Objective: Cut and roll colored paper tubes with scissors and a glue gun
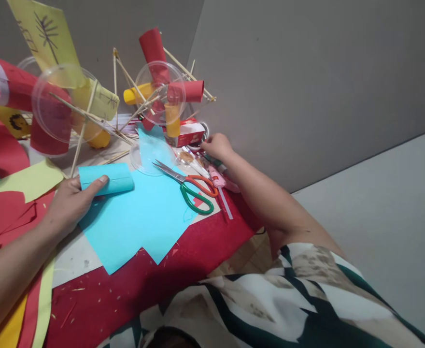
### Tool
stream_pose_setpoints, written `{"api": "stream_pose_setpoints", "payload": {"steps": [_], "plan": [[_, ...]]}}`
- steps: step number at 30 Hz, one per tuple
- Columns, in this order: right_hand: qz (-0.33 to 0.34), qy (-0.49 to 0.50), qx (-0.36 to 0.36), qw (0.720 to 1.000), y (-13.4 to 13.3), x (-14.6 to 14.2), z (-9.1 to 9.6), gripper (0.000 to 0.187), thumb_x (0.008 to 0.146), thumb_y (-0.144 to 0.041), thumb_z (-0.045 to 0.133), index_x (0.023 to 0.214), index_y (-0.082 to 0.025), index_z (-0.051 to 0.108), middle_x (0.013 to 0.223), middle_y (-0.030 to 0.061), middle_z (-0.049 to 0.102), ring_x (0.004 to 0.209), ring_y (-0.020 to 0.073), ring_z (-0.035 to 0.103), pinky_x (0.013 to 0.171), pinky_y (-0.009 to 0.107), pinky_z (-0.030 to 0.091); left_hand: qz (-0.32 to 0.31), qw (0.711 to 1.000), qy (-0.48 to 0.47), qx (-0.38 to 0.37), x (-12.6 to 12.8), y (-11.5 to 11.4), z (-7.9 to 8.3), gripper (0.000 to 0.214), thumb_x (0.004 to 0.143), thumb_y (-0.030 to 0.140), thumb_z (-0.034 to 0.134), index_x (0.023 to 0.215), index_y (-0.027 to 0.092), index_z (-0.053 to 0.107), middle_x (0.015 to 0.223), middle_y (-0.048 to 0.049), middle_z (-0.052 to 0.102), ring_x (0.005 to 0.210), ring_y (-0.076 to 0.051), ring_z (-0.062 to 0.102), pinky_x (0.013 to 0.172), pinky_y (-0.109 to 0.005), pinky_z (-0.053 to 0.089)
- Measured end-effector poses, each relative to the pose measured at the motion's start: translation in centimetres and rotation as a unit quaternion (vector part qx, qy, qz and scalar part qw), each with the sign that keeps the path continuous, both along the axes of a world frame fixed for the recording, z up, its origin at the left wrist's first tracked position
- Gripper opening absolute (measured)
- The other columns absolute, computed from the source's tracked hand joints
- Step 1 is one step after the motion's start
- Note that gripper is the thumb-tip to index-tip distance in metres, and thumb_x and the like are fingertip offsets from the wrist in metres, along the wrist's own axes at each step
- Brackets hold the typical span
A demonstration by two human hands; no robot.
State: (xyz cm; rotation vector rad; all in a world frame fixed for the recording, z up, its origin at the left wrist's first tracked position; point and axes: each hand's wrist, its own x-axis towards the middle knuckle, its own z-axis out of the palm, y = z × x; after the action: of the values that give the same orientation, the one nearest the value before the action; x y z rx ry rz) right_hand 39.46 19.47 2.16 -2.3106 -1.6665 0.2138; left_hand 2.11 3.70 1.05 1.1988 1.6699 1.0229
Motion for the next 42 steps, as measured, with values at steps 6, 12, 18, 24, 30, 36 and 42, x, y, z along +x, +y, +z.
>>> {"api": "stream_pose_setpoints", "payload": {"steps": [6, 12, 18, 24, 30, 36, 42], "plan": [[-0.035, 0.068, -0.003, 0.997, -0.3, 0.3, -0.1, 0.031, 0.101, -0.041, 0.065, 0.117, -0.014, 0.067, 0.113, 0.0083, 0.070, 0.095, 0.0175, 0.070, 0.084, 0.036, 0.061, -0.012, 0.999, -0.029, 0.007, -0.4, 0.2, -0.9, 0.041, 0.063, 0.056, 0.080, 0.074, 0.017, 0.071, 0.071, -0.0009, 0.073, 0.063, -0.016, 0.059, 0.058, -0.025, 0.046], [-0.039, 0.112, 0.069, 0.991, -2.3, 0.1, 0.8, 0.017, 0.091, -0.019, 0.063, 0.083, -0.008, 0.073, 0.071, 0.0113, 0.070, 0.067, 0.0199, 0.068, 0.072, 0.037, 0.059, -0.017, 0.996, -0.085, 0.012, -0.6, 0.2, -1.4, 0.040, 0.062, 0.052, 0.085, 0.075, 0.016, 0.073, 0.075, -0.0035, 0.076, 0.067, -0.018, 0.063, 0.065, -0.029, 0.050], [-0.039, 0.170, 0.170, 0.970, -6.7, 0.0, 3.8, 0.016, 0.083, -0.014, 0.056, 0.069, -0.015, 0.065, 0.074, 0.0141, 0.072, 0.058, 0.0188, 0.066, 0.058, 0.032, 0.056, -0.012, 0.991, -0.117, 0.061, -0.7, 0.5, -2.1, 0.036, 0.070, 0.047, 0.085, 0.082, 0.014, 0.075, 0.075, -0.0009, 0.074, 0.069, -0.016, 0.063, 0.066, -0.027, 0.053], [0.093, 0.403, 0.106, 0.904, -13.9, -5.5, 4.0, 0.008, 0.077, -0.021, 0.063, 0.073, -0.018, 0.069, 0.076, 0.0081, 0.076, 0.050, 0.0127, 0.065, 0.043, 0.023, 0.050, 0.047, 0.964, -0.214, 0.154, 0.9, -0.4, -1.9, 0.035, 0.078, 0.044, 0.083, 0.095, 0.014, 0.078, 0.093, -0.0043, 0.079, 0.080, -0.017, 0.071, 0.065, -0.025, 0.061], [0.288, 0.440, 0.037, 0.850, -17.2, -14.8, 3.1, 0.015, 0.079, -0.030, 0.067, 0.073, -0.017, 0.072, 0.070, 0.0043, 0.074, 0.048, 0.0119, 0.065, 0.042, 0.021, 0.049, 0.094, 0.946, -0.272, 0.149, 2.5, -1.8, -1.3, 0.035, 0.088, 0.050, 0.072, 0.099, 0.018, 0.074, 0.096, -0.0074, 0.077, 0.080, -0.021, 0.074, 0.055, -0.026, 0.061], [0.403, 0.438, 0.031, 0.803, -17.2, -21.6, 1.0, 0.022, 0.086, -0.027, 0.053, 0.066, -0.018, 0.058, 0.060, -0.0020, 0.061, 0.047, 0.0097, 0.062, 0.044, 0.020, 0.043, 0.185, 0.928, -0.309, 0.096, 2.2, -1.9, -1.0, 0.033, 0.092, 0.043, 0.068, 0.071, 0.020, 0.058, 0.060, 0.0010, 0.062, 0.050, -0.012, 0.058, 0.048, -0.022, 0.048], [0.416, 0.524, -0.052, 0.742, -18.5, -23.4, 0.3, 0.028, 0.084, -0.044, 0.068, 0.079, -0.018, 0.058, 0.066, -0.0040, 0.057, 0.056, 0.0100, 0.060, 0.046, 0.020, 0.047, 0.178, 0.931, -0.311, 0.071, 1.5, -1.6, -1.1, 0.042, 0.096, 0.040, 0.063, 0.063, 0.022, 0.042, 0.046, 0.0070, 0.042, 0.039, -0.008, 0.039, 0.040, -0.022, 0.030]]}}
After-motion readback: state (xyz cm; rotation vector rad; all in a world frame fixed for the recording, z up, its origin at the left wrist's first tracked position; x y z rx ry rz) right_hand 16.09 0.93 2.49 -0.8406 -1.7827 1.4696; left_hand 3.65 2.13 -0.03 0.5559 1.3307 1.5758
